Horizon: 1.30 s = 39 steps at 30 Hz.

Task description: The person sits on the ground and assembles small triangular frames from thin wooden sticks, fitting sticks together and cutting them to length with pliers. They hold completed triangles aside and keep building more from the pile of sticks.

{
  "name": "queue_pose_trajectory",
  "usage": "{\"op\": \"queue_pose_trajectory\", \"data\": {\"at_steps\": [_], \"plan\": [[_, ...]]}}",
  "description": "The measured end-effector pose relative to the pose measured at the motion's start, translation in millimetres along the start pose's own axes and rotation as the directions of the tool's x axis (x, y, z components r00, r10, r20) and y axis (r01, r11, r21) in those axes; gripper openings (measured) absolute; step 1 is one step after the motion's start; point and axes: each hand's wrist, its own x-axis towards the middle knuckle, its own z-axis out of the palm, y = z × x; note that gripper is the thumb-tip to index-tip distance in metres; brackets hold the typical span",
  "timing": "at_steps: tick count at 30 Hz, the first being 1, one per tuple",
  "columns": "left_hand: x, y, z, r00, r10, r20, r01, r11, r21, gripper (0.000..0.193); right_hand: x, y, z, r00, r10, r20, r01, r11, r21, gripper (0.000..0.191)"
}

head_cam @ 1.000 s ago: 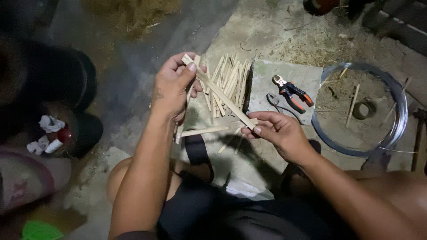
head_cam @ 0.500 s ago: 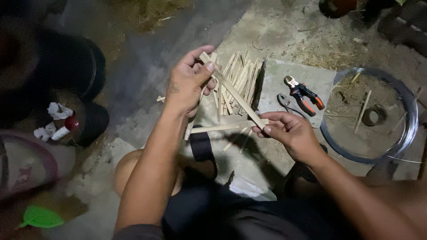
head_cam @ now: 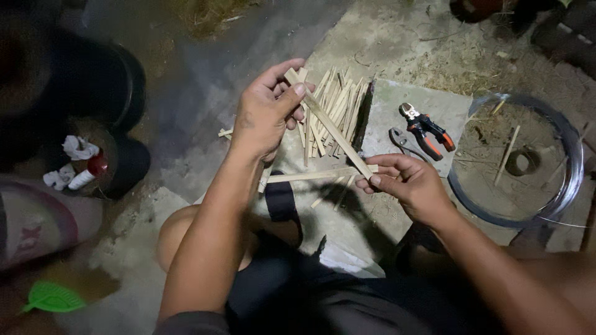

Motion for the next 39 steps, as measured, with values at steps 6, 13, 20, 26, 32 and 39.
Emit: {"op": "queue_pose_trajectory", "data": {"at_steps": [6, 13, 20, 26, 32, 39], "plan": [[-1.3, 5.6, 3.4, 1.0, -0.021, -0.023, 0.02, 1.0, -0.009, 0.047, 1.6, -0.2, -0.9, 1.0, 0.011, -0.012, -0.011, 0.998, 0.069, 0.035], [-2.5, 7.5, 2.0, 0.999, -0.034, -0.009, 0.034, 0.999, -0.041, 0.037, 0.1, -5.5, 3.6, 1.0, 0.003, 0.007, -0.003, 0.999, 0.043, 0.035], [-1.1, 7.3, 1.2, 1.0, -0.02, 0.004, 0.02, 0.998, -0.054, 0.036, 1.7, -6.2, 6.1, 1.0, 0.028, -0.012, -0.028, 0.999, 0.041, 0.035], [-2.3, 8.0, 1.5, 0.999, -0.03, -0.017, 0.03, 0.999, -0.018, 0.036, 0.3, -6.2, 8.3, 1.0, -0.001, -0.021, 0.001, 1.0, -0.015, 0.035], [-2.1, 8.1, -0.2, 1.0, -0.029, -0.004, 0.028, 0.999, -0.04, 0.037, -2.7, -9.2, 10.3, 0.999, -0.048, 0.005, 0.048, 0.99, -0.13, 0.038], [-5.2, 11.1, -0.6, 1.0, -0.015, -0.003, 0.015, 0.999, -0.028, 0.037, -2.9, -9.2, 10.7, 1.0, -0.012, -0.02, 0.012, 1.0, -0.012, 0.036]]}}
